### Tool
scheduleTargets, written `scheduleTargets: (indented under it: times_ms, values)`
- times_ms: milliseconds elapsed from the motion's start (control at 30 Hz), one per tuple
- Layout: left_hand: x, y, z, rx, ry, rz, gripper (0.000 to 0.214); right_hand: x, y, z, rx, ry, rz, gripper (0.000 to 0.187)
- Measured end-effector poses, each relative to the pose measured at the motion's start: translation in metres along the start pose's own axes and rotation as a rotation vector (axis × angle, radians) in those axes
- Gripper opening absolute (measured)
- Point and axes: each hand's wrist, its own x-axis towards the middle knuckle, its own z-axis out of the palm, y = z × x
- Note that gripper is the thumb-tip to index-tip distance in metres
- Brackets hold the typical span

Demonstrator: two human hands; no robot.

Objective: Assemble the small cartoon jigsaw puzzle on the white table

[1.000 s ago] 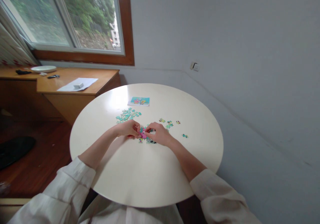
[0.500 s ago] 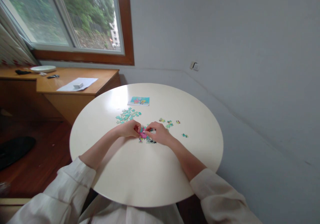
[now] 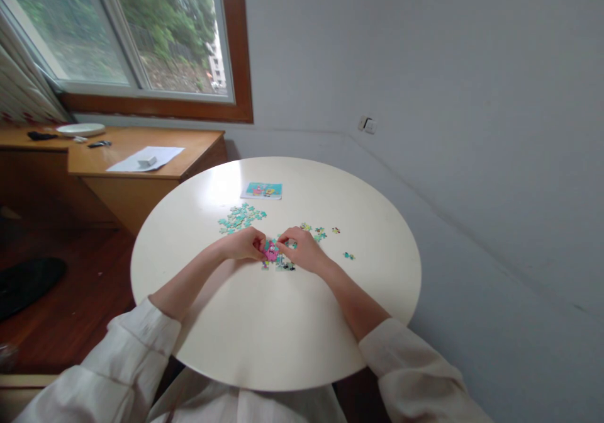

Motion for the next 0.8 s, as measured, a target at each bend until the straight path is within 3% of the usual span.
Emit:
scheduleTargets:
  times_ms: [367, 800]
  values:
    - [0.0, -0.001, 0.001, -0.002, -0.009, 0.01, 0.017, 0.002, 0.007, -0.018, -0.061, 0.205, 0.05, 0.011]
    - [-0.002, 0.004, -0.002, 0.017, -0.087, 0.009, 0.023, 0.003, 0.023, -0.038, -0.018, 0.368, 0.326, 0.018]
